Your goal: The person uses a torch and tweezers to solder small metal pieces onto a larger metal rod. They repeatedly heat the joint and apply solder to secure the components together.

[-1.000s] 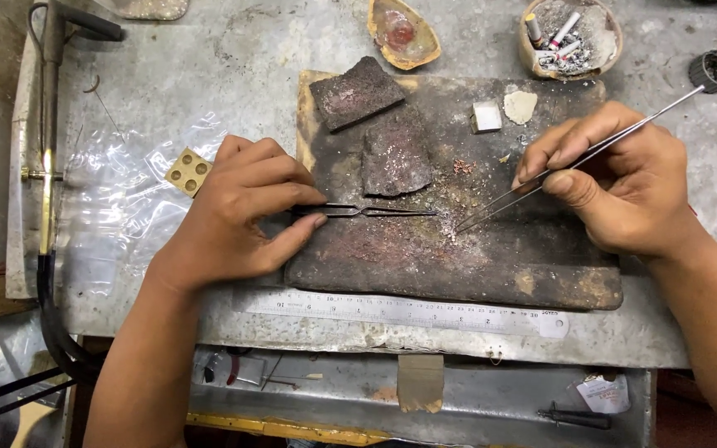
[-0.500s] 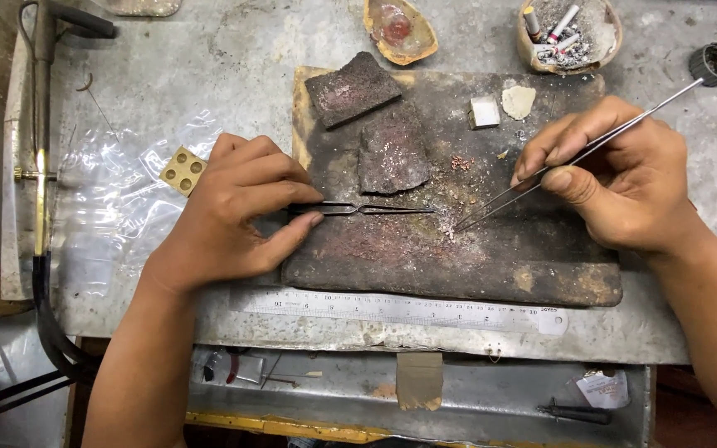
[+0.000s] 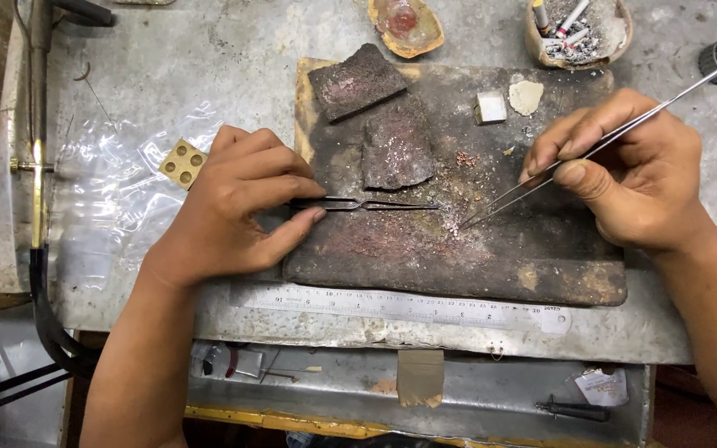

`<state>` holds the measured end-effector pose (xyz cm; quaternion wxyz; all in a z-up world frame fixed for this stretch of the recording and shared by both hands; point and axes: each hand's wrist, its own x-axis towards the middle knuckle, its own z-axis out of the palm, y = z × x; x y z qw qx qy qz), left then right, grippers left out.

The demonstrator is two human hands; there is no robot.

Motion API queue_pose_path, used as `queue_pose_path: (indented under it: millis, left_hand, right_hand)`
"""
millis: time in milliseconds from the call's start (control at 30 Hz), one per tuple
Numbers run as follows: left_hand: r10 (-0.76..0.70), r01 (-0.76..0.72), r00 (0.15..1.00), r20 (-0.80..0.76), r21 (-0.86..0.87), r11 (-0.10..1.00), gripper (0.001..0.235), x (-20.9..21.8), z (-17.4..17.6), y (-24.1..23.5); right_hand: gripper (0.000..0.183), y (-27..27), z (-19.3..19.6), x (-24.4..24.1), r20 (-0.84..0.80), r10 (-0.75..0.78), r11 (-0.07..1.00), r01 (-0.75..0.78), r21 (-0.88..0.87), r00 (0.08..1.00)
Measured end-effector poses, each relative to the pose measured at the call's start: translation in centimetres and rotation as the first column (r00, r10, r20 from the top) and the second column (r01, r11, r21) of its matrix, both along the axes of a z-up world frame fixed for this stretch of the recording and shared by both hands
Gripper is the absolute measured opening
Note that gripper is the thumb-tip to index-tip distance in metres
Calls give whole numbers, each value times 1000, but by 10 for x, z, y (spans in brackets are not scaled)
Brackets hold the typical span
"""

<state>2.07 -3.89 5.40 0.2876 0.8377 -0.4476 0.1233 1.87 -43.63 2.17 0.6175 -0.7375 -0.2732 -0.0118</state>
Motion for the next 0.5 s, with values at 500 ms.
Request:
queue_pose_path:
  millis: [500]
  left_hand:
    - [0,0,1000,-3,-2,1000,7,0,2,-1]
  right_hand:
    - [22,0,1,1,-4,17,999,-17,-32,1000]
